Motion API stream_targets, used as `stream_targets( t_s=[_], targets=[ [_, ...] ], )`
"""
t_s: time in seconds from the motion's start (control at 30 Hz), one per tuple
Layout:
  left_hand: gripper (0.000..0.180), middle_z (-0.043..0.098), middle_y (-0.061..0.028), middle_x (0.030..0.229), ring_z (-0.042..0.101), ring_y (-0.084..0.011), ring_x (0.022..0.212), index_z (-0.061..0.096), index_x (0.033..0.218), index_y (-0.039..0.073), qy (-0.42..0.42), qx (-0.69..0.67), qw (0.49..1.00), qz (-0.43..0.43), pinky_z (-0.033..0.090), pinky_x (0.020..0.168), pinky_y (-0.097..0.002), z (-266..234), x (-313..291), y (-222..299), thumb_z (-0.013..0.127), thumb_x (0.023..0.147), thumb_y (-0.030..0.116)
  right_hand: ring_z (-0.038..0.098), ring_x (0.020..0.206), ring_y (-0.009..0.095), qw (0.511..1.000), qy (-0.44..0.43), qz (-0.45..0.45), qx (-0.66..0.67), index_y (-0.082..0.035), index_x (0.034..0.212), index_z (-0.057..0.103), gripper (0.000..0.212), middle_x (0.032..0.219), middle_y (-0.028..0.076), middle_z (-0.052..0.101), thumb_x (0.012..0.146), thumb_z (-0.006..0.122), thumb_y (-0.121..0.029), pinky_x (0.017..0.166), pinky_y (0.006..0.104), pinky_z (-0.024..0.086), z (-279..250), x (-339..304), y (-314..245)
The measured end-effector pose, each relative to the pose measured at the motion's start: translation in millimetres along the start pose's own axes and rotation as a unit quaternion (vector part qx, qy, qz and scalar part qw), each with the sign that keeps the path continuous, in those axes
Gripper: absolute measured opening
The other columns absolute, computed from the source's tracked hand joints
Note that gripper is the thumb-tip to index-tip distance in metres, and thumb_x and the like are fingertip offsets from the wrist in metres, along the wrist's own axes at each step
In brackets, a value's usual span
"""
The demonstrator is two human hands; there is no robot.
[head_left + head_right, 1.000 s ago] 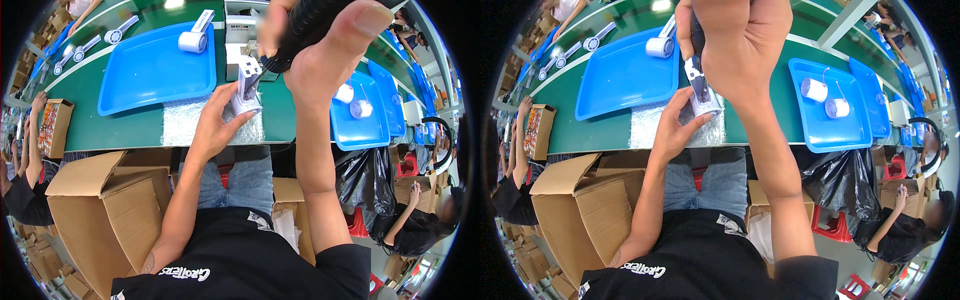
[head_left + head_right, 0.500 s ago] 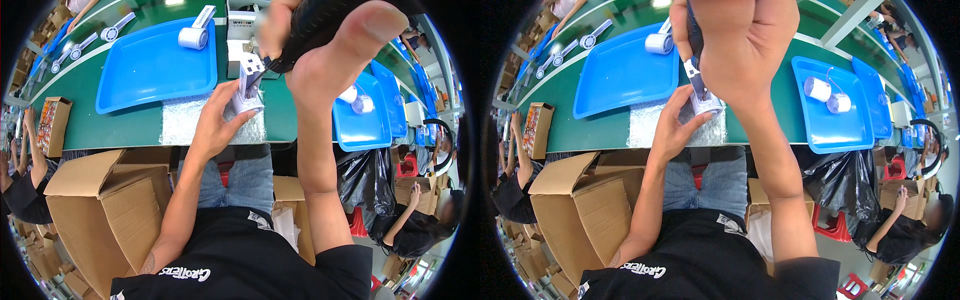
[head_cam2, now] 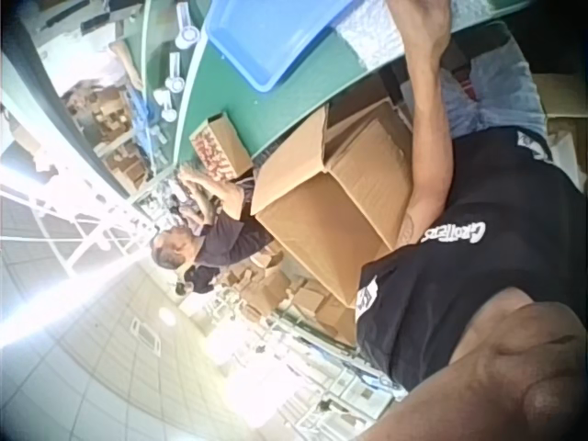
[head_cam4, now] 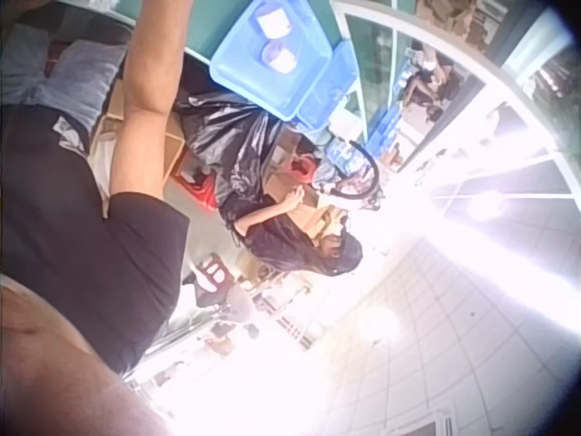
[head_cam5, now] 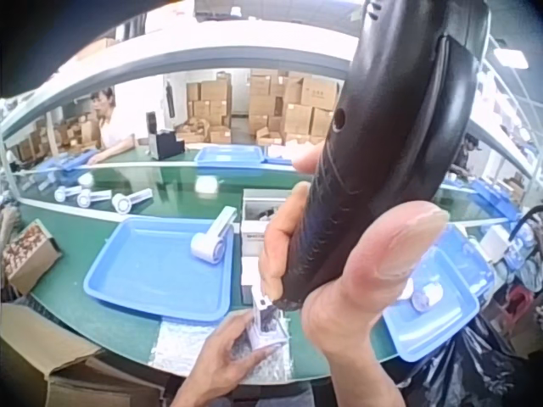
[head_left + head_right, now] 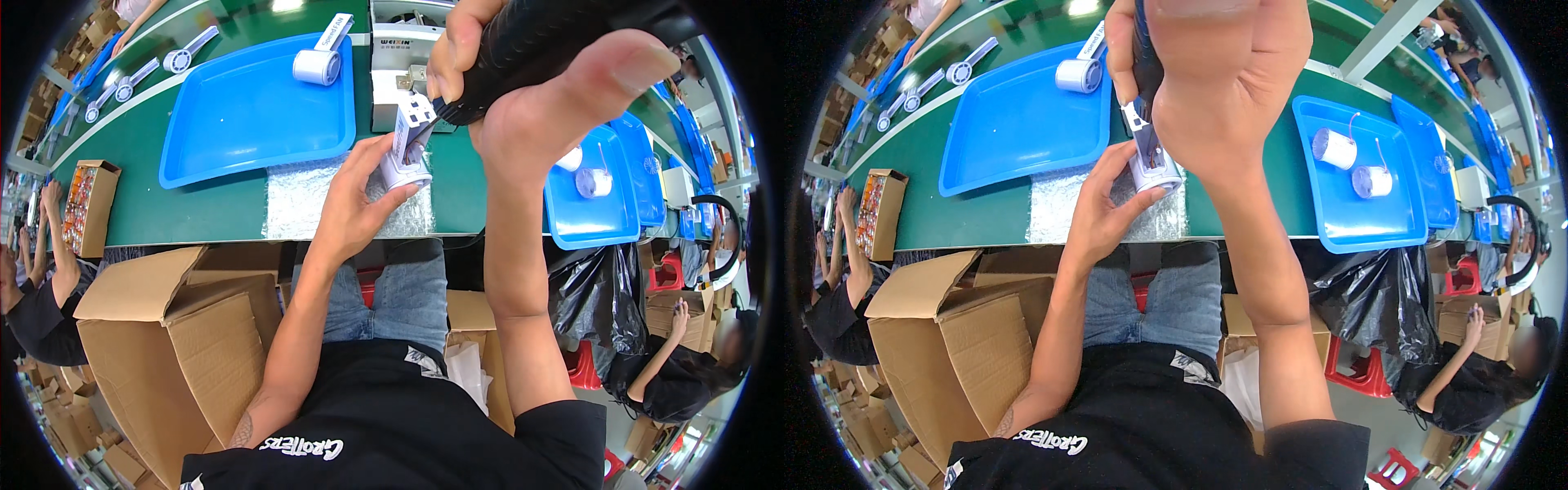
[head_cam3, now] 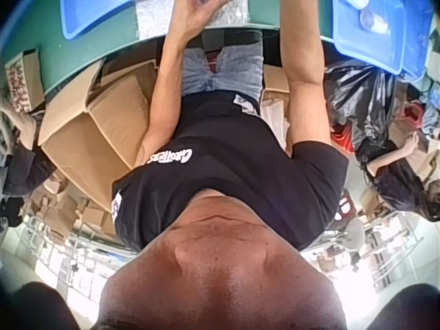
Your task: Assembling components of a handheld electronic fan and securing them with an electric screwdriver.
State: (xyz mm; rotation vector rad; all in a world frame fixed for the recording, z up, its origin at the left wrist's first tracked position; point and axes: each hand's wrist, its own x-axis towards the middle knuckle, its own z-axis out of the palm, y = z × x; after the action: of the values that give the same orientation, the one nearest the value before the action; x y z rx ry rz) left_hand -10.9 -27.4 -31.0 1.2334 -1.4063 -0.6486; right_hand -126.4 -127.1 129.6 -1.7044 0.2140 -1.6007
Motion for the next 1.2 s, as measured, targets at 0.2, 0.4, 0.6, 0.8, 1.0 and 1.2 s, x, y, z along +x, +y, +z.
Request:
stream_targets(
  t_s=[0.2, 0.4, 0.6, 0.8, 1.0, 1.2],
  targets=[
    [0.067, 0.062, -0.0156, 0.136, 0.061, -0.0282, 0.125, 0.056, 0.146, -0.002, 0.002, -0.013, 1.000, -0.007, 0.046, 0.108, -0.0354, -1.7, -0.8, 1.0, 0.083, 0.086, 0.008, 0.052, 0.047, 0.009, 0.998, 0.006, 0.063, -0.026, -0.002, 0.129, 0.050, 0.104, 0.066, 0.003, 0.059, 0.083, 0.044, -0.096, 0.045, 0.0192, 0.041, 15.4, -4.3, -25.1],
    [0.066, 0.062, -0.0150, 0.135, 0.061, -0.0279, 0.124, 0.056, 0.146, -0.002, 0.005, 0.004, 1.000, -0.006, 0.046, 0.108, -0.0354, -1.5, -2.3, 3.4, 0.083, 0.086, 0.008, 0.052, 0.048, 0.009, 0.996, 0.022, 0.084, 0.021, 0.000, 0.131, 0.049, 0.097, 0.067, 0.004, 0.059, 0.089, 0.054, -0.087, 0.045, 0.0201, 0.039, 17.0, -10.3, -27.0],
    [0.060, 0.062, -0.0157, 0.135, 0.059, -0.0267, 0.127, 0.058, 0.140, -0.006, -0.001, 0.006, 1.000, -0.004, 0.044, 0.110, -0.0362, -1.1, -1.0, 4.8, 0.082, 0.088, 0.011, 0.056, 0.052, 0.012, 0.988, 0.035, 0.058, 0.137, -0.003, 0.125, 0.049, 0.053, 0.073, 0.012, 0.062, 0.103, 0.069, -0.046, 0.045, 0.0228, 0.042, 16.0, -18.5, -8.3],
    [0.060, 0.062, -0.0155, 0.136, 0.058, -0.0268, 0.129, 0.057, 0.141, -0.005, 0.004, 0.014, 1.000, 0.007, 0.043, 0.111, -0.0360, -0.2, 0.4, 7.7, 0.082, 0.088, 0.010, 0.055, 0.050, 0.011, 0.993, 0.056, 0.023, 0.102, -0.001, 0.123, 0.051, 0.052, 0.071, 0.011, 0.061, 0.106, 0.063, -0.049, 0.043, 0.0239, 0.041, 24.0, -12.4, -3.5],
    [0.063, 0.063, -0.0177, 0.135, 0.061, -0.0351, 0.126, 0.059, 0.143, 0.000, -0.123, 0.075, 0.990, -0.008, 0.047, 0.107, -0.0398, -39.7, 9.7, 29.8, 0.083, 0.087, 0.014, 0.055, 0.051, 0.015, 0.939, -0.208, 0.053, 0.267, -0.001, 0.116, 0.053, 0.079, 0.076, 0.004, 0.057, 0.089, 0.065, -0.075, 0.044, 0.0298, 0.046, -45.7, 26.4, -36.9],
    [0.063, 0.074, -0.0103, 0.120, 0.070, -0.0217, 0.111, 0.063, 0.139, 0.000, -0.151, 0.032, 0.981, -0.120, 0.054, 0.102, -0.0394, -222.8, 45.9, 22.6, 0.086, 0.081, 0.010, 0.054, 0.055, 0.008, 0.961, -0.065, -0.054, 0.262, -0.003, 0.121, 0.062, 0.076, 0.078, 0.001, 0.050, 0.084, 0.080, -0.067, 0.049, 0.0229, 0.048, -125.5, 8.2, -73.3]
  ],
)
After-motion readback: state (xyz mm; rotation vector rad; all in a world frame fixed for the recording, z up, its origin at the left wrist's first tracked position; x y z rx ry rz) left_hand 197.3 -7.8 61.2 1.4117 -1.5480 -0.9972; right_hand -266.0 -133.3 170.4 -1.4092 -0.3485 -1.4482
